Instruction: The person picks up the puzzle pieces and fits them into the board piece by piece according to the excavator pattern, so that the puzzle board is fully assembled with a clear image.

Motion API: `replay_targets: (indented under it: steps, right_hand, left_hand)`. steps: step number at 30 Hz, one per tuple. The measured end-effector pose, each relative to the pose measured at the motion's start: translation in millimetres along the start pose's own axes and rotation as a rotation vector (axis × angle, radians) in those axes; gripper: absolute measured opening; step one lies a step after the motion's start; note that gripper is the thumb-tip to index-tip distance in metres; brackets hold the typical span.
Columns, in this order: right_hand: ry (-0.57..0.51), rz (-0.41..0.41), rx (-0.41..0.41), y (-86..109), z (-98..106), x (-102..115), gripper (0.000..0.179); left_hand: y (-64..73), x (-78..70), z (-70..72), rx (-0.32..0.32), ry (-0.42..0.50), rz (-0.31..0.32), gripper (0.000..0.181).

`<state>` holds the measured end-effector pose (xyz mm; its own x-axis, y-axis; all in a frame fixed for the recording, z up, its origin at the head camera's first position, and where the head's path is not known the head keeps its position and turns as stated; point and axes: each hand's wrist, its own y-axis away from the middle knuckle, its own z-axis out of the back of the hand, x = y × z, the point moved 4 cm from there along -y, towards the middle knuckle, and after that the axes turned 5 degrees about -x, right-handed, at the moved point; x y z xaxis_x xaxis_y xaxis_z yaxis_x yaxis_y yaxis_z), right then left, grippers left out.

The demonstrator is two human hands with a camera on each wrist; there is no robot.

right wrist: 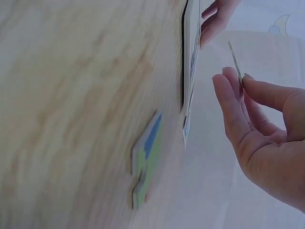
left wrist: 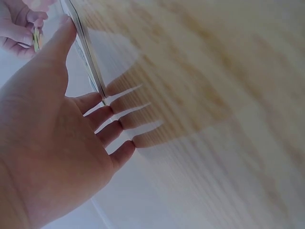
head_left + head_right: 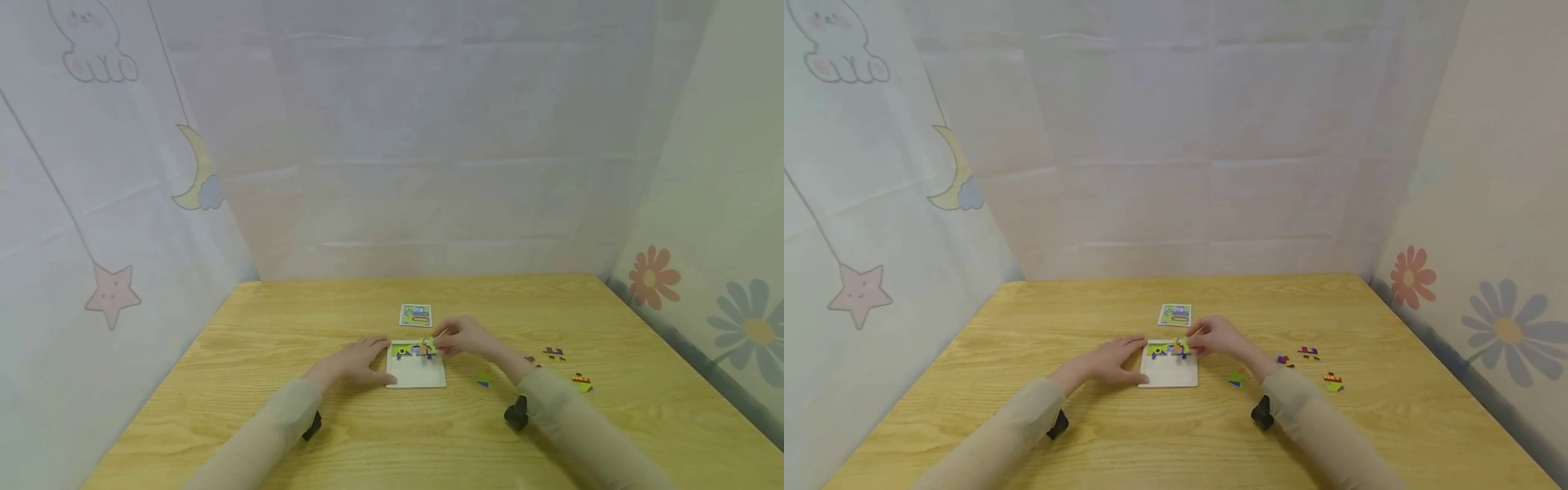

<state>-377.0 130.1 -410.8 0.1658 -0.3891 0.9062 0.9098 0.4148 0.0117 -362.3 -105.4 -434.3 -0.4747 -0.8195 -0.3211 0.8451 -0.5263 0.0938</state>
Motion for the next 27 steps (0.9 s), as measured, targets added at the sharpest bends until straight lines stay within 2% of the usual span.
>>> replay_targets:
  steps: [16, 27]
  right_hand:
    - [0.031, -0.019, 0.014, -11.2, -20, 3, 0.024]
    - [0.024, -0.086, 0.001, -15.7, -34, 4, 0.020]
  left_hand:
    - [-1.2, 0.8, -2.1, 0.007, -0.023, -0.009, 0.087]
    - [-0.1, 0.0, -0.8, 0.000, -0.018, -0.010, 0.088]
